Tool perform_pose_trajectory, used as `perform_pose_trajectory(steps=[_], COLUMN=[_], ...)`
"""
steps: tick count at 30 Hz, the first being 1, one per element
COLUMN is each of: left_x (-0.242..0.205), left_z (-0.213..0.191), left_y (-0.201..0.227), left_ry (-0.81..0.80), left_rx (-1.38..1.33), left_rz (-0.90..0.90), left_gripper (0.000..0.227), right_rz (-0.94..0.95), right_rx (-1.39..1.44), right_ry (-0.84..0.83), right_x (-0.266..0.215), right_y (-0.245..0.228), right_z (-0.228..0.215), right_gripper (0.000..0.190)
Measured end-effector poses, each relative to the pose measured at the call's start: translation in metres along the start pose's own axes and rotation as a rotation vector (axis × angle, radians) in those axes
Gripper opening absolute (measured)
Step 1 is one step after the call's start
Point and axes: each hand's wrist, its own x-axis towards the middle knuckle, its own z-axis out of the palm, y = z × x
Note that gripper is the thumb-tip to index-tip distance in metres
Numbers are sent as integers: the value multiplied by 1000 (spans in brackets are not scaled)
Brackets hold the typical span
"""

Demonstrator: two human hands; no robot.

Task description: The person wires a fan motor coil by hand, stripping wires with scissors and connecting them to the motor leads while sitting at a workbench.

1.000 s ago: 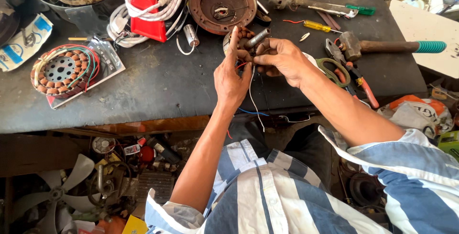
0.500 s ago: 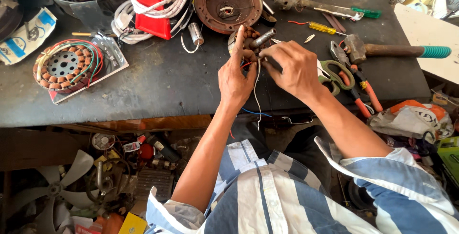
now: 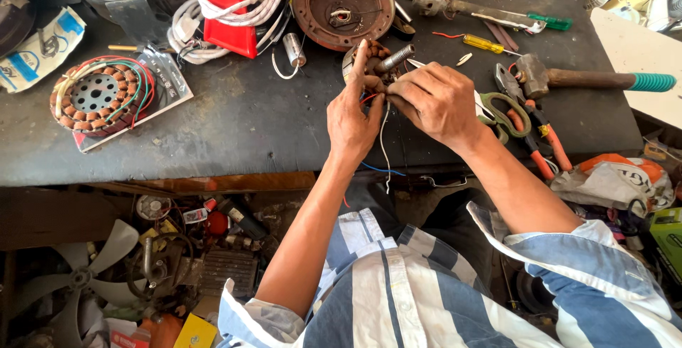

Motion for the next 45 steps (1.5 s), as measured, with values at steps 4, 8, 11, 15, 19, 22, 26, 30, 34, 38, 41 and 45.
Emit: perform_pose_trajectory(steps=[4,8,11,15,19,22,26,30,34,38,41,45], left_x=[0,-1,-1,-2,-2,-1,-2,-2,-2,-2,-3,-2], left_z=[0,1,0,2,1,2,4,5,5,4,3,2], left_y=[0,2,2,2,0,-1,-3,-5,-5,-4,-3,-3], left_ry=[-4,16,5,28,22,25,26,27,37,31,19,27], left_rx=[-18,-14,8,5,20,11,4,12,4,0,11,12], left_rz=[1,0,-25,0,-11,-10,-11,-11,2,9,-11,-7], left_gripper=[93,94,94,94,92,91,91,93,94,93,93,92], right_rz=[7,136,430,961,1028,450,33,-68,-74,46,388,1009], right_rx=[-7,80,328,802,932,221,-19,-89,-121,2,311,1025], right_ry=[-4,-47,-151,-396,-429,-193,-97,-104,-99,-115,-231,-426], right_x=[0,-1,-2,2,-1,-1,8,10,8,2,-2,-11], right_y=[0,-2,1,13,14,8,2,0,0,6,18,28], right_z=[2,8,17,28,20,4,-6,-8,-6,6,22,37], right_gripper=[18,15,11,18,30,12,19,21,18,14,14,24])
